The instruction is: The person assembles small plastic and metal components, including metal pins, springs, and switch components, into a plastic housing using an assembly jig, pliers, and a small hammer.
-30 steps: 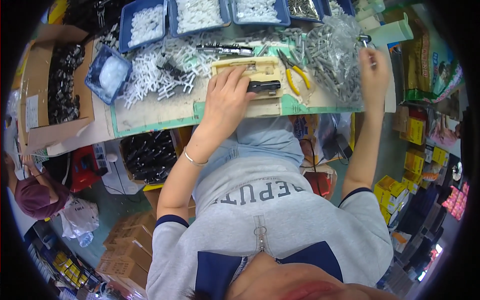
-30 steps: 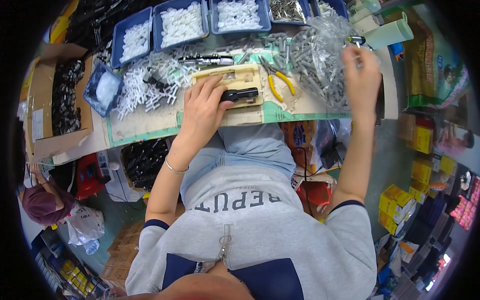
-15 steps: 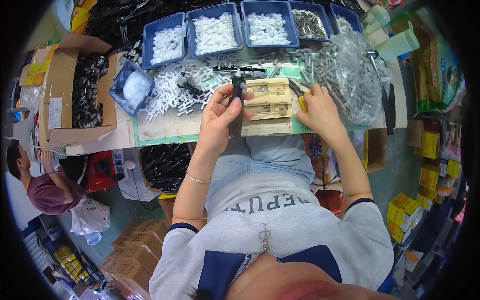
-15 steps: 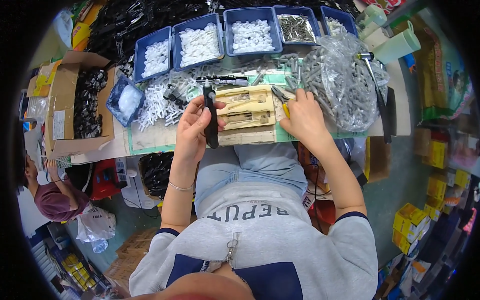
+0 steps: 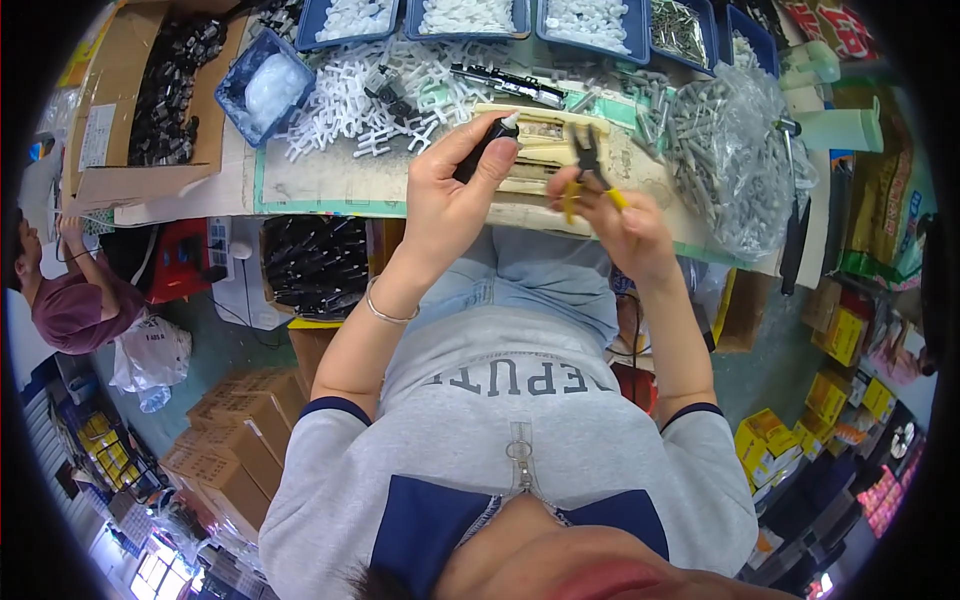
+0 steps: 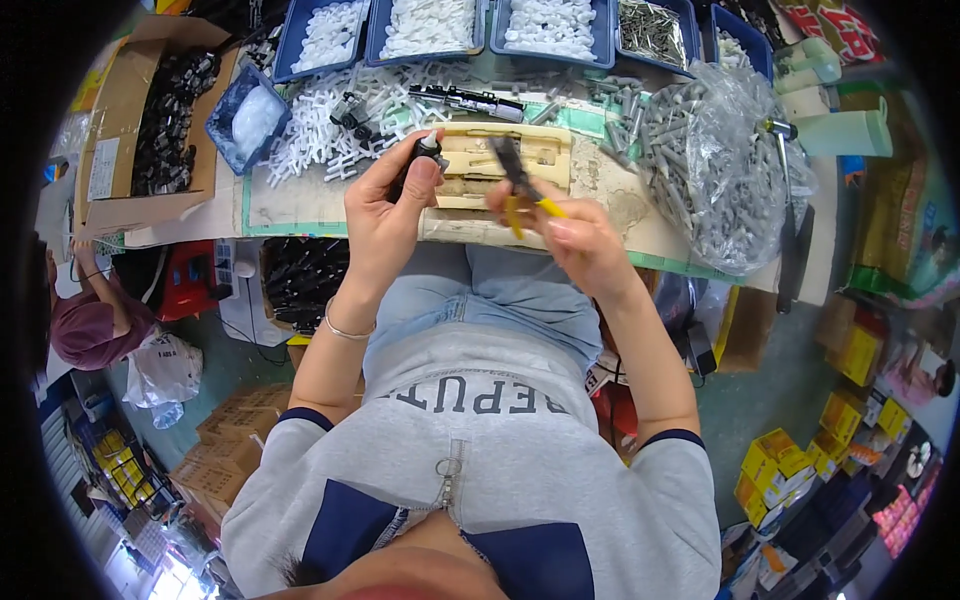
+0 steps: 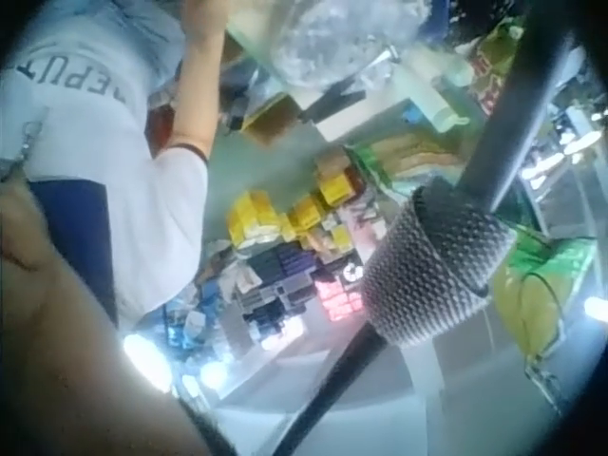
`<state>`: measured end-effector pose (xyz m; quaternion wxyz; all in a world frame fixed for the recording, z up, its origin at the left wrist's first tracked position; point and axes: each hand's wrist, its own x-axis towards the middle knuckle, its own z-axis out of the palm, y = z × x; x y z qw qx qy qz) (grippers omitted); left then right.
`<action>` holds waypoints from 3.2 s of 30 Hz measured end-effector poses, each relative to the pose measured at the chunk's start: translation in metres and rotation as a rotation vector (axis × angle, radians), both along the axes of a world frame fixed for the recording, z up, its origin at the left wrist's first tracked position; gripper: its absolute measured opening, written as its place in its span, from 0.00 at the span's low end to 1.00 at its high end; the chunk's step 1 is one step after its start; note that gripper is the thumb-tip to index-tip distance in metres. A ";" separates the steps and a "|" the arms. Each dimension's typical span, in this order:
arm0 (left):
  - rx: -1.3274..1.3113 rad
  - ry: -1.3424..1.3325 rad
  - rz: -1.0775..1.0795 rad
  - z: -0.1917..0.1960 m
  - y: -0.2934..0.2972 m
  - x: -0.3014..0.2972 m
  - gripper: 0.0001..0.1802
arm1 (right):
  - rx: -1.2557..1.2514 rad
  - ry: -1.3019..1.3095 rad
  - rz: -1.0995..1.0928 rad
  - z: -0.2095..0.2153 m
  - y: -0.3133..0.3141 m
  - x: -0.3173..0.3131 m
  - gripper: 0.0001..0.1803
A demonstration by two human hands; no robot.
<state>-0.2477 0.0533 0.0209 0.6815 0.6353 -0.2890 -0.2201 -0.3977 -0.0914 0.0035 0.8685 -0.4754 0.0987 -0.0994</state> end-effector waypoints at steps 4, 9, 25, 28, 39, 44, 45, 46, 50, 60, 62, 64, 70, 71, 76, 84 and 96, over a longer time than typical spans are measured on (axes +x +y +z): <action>0.057 -0.182 -0.027 0.002 0.008 0.005 0.14 | -0.244 0.090 0.177 0.010 -0.003 0.012 0.16; 0.019 -0.488 0.103 -0.002 0.010 0.006 0.12 | -0.847 0.083 0.118 0.028 0.006 0.014 0.15; 0.050 0.630 -0.625 -0.027 0.075 0.041 0.21 | -1.018 0.401 -0.173 0.034 -0.015 -0.016 0.11; 0.328 0.708 -0.692 -0.047 0.131 0.067 0.20 | -1.381 0.702 -0.193 0.017 -0.024 -0.016 0.13; 1.236 0.621 -0.659 -0.256 0.365 -0.007 0.15 | -1.726 0.301 -0.199 0.036 -0.026 0.043 0.07; 1.376 0.665 -0.552 -0.314 0.406 -0.050 0.21 | -1.849 0.288 -0.096 0.011 -0.025 0.113 0.08; 1.316 0.610 -0.575 -0.316 0.407 -0.050 0.22 | -1.863 0.368 -0.040 0.007 -0.024 0.121 0.09; 1.262 0.539 -0.533 -0.314 0.403 -0.044 0.23 | -1.944 0.380 -0.020 0.005 -0.026 0.125 0.08; 1.325 0.339 -0.632 -0.240 0.346 0.008 0.22 | -2.058 0.434 0.013 0.007 -0.024 0.131 0.05; 0.525 -1.093 0.065 -0.011 0.087 0.080 0.20 | -1.712 0.177 -0.202 0.017 -0.016 0.087 0.06; 0.534 -1.295 0.049 -0.012 0.057 0.090 0.25 | -1.645 0.124 -0.186 0.017 -0.013 0.073 0.08; 0.555 -1.414 -0.015 -0.016 0.041 0.103 0.20 | -1.645 0.067 -0.167 0.016 -0.011 0.060 0.09; 0.538 -1.354 -0.056 -0.027 0.027 0.115 0.10 | -1.572 0.047 -0.091 0.011 -0.008 0.043 0.10; 0.511 -1.344 -0.014 -0.028 0.025 0.115 0.10 | -1.503 0.091 -0.068 0.010 -0.005 0.043 0.10; 0.488 -1.233 0.116 -0.034 0.015 0.114 0.10 | -1.567 0.150 0.040 0.010 0.011 0.051 0.09; 0.410 -1.046 0.258 -0.040 0.012 0.105 0.10 | -1.615 -0.007 -0.131 0.005 -0.004 0.034 0.06; 0.039 -0.433 0.411 -0.030 0.039 0.080 0.10 | -1.733 0.117 -0.050 0.012 0.004 0.048 0.03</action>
